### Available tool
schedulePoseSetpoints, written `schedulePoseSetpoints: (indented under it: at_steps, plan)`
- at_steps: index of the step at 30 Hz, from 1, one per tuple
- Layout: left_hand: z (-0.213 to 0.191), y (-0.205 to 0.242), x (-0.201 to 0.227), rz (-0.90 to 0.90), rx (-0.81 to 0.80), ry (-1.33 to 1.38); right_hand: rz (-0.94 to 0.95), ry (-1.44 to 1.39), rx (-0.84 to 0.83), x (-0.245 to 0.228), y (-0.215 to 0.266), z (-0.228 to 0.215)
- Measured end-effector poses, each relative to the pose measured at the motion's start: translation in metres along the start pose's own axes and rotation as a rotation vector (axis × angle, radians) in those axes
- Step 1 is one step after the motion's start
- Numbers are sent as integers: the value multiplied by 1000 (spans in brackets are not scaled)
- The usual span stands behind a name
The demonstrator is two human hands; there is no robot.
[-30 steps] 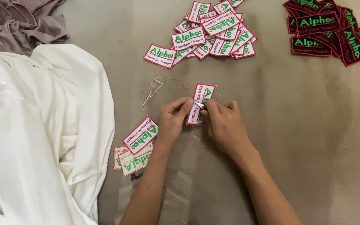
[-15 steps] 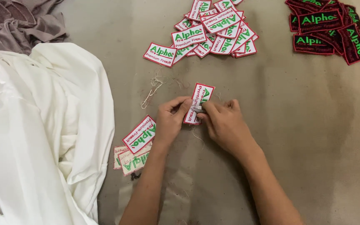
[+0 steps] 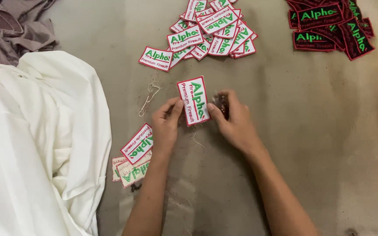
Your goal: Trimming excess threads from fabric labels using small snips
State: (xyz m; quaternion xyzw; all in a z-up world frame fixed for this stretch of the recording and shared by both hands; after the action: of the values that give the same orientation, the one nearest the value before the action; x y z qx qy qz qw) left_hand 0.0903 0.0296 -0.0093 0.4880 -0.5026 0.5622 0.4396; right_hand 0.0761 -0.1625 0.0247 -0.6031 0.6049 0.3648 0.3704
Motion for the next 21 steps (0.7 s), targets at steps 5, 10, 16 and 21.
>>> schedulePoseSetpoints:
  at_steps: [5,10,16,21]
  plan:
    - [4,4,8,1,42,20,7,-218,-118,6,-4,11]
    - [-3,1,-10,-90,123,118,5,-318,-92,2,-5,7]
    - [-8,6,-7,-201,174,441,-50,-289,-88,20,-9,6]
    - [27,3,-40,-131,-125,95,-51,-295,-88,-5,-6,3]
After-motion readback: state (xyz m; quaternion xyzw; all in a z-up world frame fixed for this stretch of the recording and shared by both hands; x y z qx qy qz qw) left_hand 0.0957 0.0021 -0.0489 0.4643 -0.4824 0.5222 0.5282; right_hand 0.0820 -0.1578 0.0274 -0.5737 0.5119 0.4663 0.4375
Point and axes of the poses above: each hand's wrist, its own y-axis away from the middle knuckle, its own z-axis out of the palm, x = y × z, the point moved 8 cm from there along -y, towards the middle knuckle, and after that the axes turned 6 degrees about z, right-handed, at the moved point
